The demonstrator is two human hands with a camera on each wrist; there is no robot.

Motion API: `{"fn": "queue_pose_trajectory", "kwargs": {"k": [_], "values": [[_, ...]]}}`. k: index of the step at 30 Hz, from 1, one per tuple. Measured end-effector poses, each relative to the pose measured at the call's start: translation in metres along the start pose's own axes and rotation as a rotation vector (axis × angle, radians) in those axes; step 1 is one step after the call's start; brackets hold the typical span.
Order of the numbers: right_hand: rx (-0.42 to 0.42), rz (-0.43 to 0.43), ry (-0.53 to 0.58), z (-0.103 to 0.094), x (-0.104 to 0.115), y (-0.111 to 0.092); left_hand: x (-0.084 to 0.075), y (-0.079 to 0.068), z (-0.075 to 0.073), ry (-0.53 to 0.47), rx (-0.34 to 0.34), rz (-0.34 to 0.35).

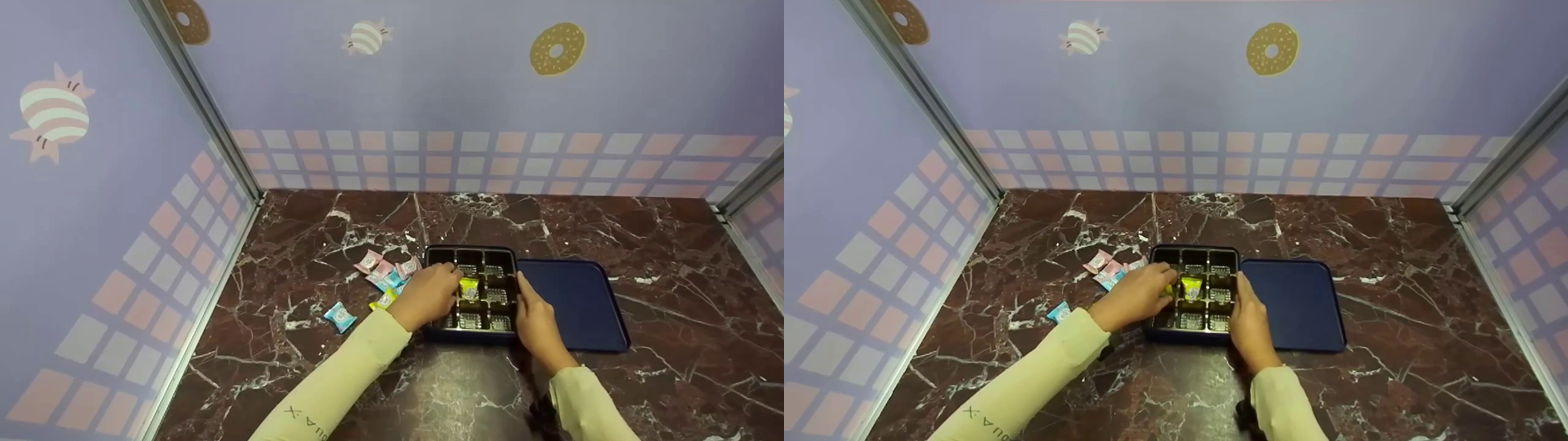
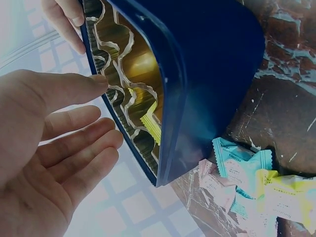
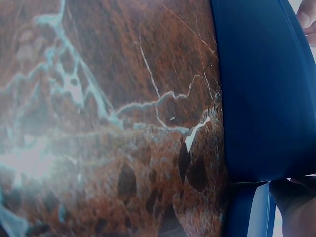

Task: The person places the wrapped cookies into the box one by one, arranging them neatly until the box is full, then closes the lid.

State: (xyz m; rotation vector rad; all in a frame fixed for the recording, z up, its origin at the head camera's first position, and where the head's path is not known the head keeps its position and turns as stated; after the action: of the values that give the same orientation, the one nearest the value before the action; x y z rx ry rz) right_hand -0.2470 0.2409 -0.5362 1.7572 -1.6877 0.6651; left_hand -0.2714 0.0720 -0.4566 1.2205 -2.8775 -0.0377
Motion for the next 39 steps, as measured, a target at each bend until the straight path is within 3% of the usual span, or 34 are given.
{"fn": "queue_pose_trajectory", "kwargs": {"k": [9,21,28,39], "values": [[-0.013,-0.001,0.007,-0.002,0.0,0.0,0.005,-0.005,-0.002,-0.013,-0.008,-0.012],[-0.026,-0.008,0.015,-0.002,-0.001,-0.001,0.011,-0.01,0.0,-0.033,0.034,-0.03],[-0.018,-0.034,0.004,-0.002,0.003,-0.002,0.016,-0.018,-0.002,-0.05,0.001,-0.039],[-0.02,-0.023,0.013,-0.001,0.001,-0.001,0.023,-0.027,-0.004,-0.036,0.004,-0.064]]}}
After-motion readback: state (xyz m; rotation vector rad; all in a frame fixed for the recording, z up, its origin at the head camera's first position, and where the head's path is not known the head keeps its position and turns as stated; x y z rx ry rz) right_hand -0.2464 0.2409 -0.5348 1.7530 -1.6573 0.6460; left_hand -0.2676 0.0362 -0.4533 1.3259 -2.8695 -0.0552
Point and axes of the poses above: each hand's wrist, its own y-axis towards the middle knuckle, its own z-axis out of the palm, x = y × z, the point moved 9 cm from there along y, towards the middle knuckle, and after that the axes turned 9 degrees about x, right-handed, at the moved point
